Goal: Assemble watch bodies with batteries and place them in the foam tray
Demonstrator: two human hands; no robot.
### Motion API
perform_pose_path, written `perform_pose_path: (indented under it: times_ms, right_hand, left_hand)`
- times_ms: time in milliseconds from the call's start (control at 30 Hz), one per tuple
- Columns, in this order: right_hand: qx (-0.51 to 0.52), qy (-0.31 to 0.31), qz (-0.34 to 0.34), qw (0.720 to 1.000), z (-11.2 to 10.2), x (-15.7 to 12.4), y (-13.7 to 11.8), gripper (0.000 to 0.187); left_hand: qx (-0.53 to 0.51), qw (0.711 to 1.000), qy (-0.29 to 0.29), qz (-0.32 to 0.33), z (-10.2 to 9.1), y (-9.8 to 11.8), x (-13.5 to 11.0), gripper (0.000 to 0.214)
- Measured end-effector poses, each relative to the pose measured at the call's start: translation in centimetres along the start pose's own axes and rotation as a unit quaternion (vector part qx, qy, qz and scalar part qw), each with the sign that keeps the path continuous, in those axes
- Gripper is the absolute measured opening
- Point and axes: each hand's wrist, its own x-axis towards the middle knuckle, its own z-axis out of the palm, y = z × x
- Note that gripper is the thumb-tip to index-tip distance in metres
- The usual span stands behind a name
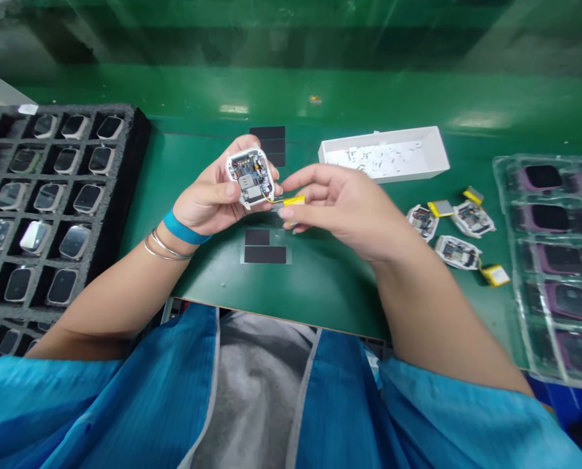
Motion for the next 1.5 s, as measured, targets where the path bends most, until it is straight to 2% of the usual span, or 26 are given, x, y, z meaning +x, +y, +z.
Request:
perform_pose_path:
  times_ms: [100,233,367,433,567,700,900,1000,1167,1367,1500]
  right_hand:
    - [-0.024,0.075,-0.069,0.995,-0.3,-0.6,-1.0,0.023]
    - [-0.078,0.172,-0.168,0.968,1.0,-1.0,-1.3,0.028]
    - [-0.096,0.218,-0.254,0.938,2.0,-1.2,-0.9,0.026]
    - [-0.101,0.222,-0.272,0.931,2.1,-1.3,-0.6,0.023]
    - [-0.106,0.216,-0.229,0.943,1.9,-1.5,-0.2,0.028]
    - [-0.136,0.202,-0.199,0.949,2.0,-1.6,-0.2,0.030]
    - [-0.167,0.208,-0.158,0.951,2.4,-1.5,-0.6,0.031]
    - [-0.164,0.208,-0.149,0.953,2.5,-1.1,-0.4,0.029]
    - [-0.157,0.217,-0.158,0.950,2.4,-0.2,0.4,0.028]
    - [-0.184,0.227,-0.177,0.940,2.4,0.5,1.2,0.019]
    - [-0.191,0.240,-0.188,0.933,2.5,1.2,1.9,0.020]
  left_hand:
    - [-0.002,1.000,-0.020,0.003,0.3,0.1,-0.2,0.052]
    - [0.023,1.000,-0.017,-0.011,0.8,0.3,-0.4,0.054]
    - [0.081,0.996,-0.030,0.020,1.0,0.3,-0.5,0.060]
    - [0.104,0.994,-0.037,0.029,0.9,0.2,-0.5,0.064]
    - [0.110,0.991,-0.054,0.045,0.4,-0.1,-0.4,0.070]
    - [0.068,0.991,-0.101,0.052,0.0,-0.4,-0.2,0.075]
    - [0.052,0.991,-0.109,-0.061,0.0,-0.2,-0.3,0.066]
    - [0.079,0.987,-0.111,-0.085,0.1,0.0,-0.2,0.058]
    - [0.092,0.989,-0.086,-0.081,0.6,-0.2,0.2,0.042]
    - [0.084,0.994,-0.038,-0.063,1.1,-0.8,0.8,0.022]
    - [0.081,0.994,-0.018,-0.067,1.2,-1.3,1.2,0.018]
